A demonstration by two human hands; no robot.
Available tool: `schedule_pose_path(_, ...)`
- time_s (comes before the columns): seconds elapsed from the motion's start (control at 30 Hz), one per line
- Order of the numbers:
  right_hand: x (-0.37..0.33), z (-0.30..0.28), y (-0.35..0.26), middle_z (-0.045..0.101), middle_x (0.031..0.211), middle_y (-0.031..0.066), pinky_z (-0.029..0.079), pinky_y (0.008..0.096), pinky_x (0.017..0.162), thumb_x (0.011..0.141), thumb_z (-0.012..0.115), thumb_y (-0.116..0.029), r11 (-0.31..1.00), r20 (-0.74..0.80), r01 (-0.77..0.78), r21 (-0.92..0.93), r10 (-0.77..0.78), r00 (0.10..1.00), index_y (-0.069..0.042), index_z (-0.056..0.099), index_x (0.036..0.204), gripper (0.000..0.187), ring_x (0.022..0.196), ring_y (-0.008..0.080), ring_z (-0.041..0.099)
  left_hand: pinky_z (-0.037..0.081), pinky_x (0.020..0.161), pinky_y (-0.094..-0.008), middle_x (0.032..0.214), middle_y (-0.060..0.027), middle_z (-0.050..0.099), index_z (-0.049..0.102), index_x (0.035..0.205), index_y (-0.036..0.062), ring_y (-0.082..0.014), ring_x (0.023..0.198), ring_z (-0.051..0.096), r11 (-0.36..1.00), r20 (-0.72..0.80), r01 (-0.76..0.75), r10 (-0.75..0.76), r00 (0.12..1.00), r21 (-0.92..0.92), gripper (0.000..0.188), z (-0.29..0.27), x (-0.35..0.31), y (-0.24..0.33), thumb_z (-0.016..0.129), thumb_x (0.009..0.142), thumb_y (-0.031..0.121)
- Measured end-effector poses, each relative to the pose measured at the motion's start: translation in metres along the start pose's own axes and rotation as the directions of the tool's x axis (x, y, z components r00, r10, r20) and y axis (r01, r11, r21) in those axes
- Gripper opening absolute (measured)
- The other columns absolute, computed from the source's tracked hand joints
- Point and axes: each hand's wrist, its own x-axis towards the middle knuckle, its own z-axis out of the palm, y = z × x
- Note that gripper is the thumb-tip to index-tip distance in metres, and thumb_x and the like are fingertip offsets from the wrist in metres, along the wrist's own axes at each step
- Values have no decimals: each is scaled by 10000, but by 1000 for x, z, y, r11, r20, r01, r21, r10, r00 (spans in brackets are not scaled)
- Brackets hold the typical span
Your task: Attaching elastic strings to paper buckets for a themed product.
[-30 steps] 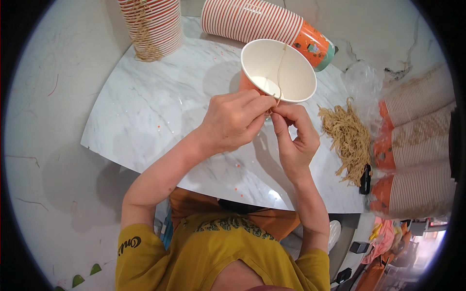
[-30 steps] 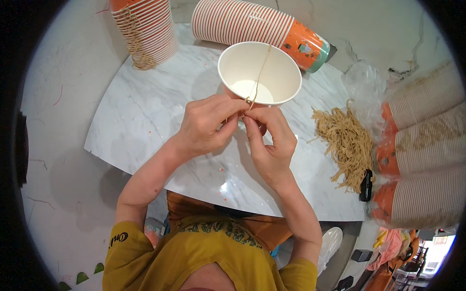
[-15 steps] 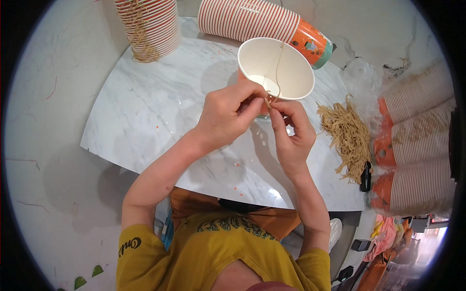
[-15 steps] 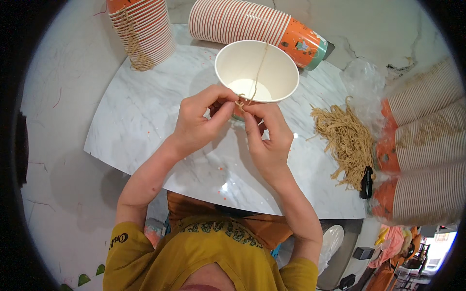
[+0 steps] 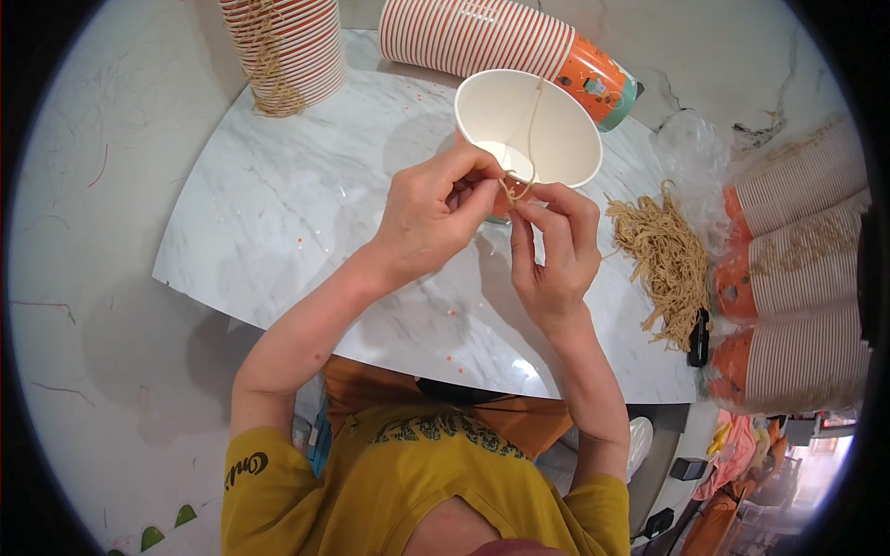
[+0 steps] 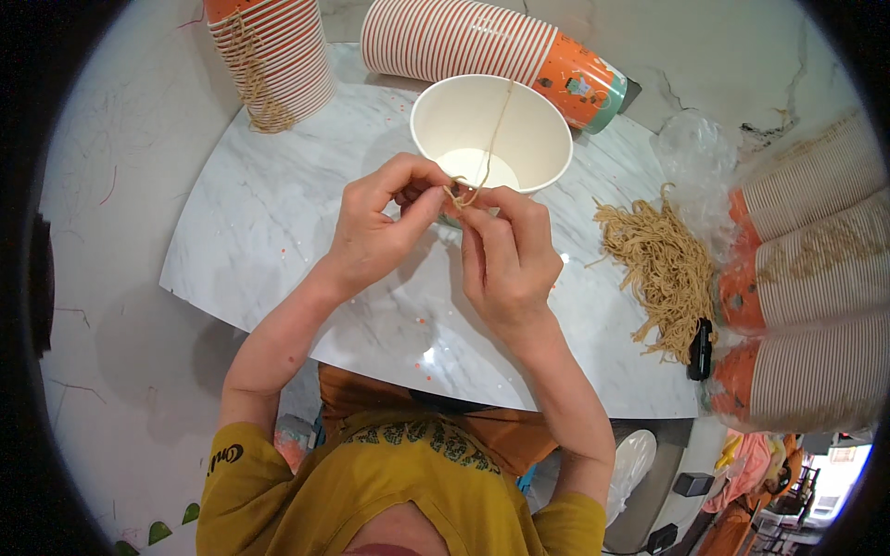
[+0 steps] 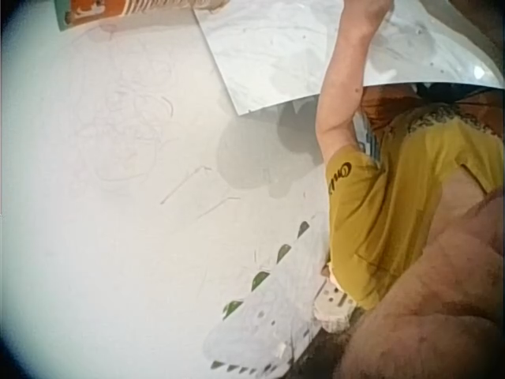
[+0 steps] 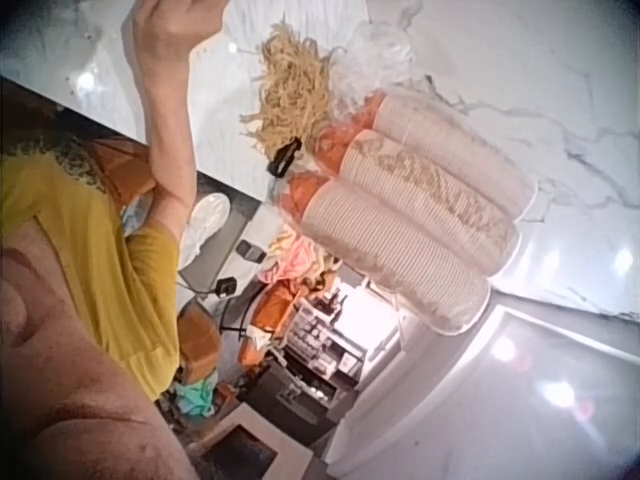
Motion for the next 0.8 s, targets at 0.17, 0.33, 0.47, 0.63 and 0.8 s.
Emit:
schedule_pose_path(0.17,0,-3,10,679,1175,155,543,299,626,778,757,103,995,43,92,-29,-91,995,-5,684,985,245,769,209,643,514,711,-230,898,-13,702,646,1026,2,-74,813,677,998,16,59,-58,998,-20,96,0,2,2,628,938,-33)
schedule_pose_path(0.33,1,-3,17,703,1179,162,555,304,642,765,752,119,983,105,179,-52,-172,979,3,688,976,249,793,215,666,512,729,-227,904,-6,695,643,1024,3,-70,826,669,991,16,108,-107,994,-76,83,-1,0,5,626,946,-21)
schedule_pose_path(0.47,4,-3,22,704,1091,127,560,318,617,718,752,120,974,70,222,-45,-218,973,1,685,984,299,807,238,676,505,724,-222,897,2,688,643,1025,4,-61,813,651,988,12,119,-119,993,-95,80,0,0,3,627,949,-14)
schedule_pose_path(0.63,7,-7,24,675,979,89,557,331,592,678,753,125,983,61,181,-45,-178,982,-17,673,995,356,800,247,668,494,711,-218,888,9,684,644,1028,8,-52,791,629,991,8,113,-113,994,-77,83,1,1,2,631,948,-8)
schedule_pose_path(0.8,6,-9,24,658,947,99,541,337,599,704,750,121,995,65,83,49,-86,994,-24,669,997,337,791,258,659,514,639,-237,827,-37,691,633,1016,6,-74,723,639,998,-20,61,-61,998,-16,90,4,1,-3,652,928,16)
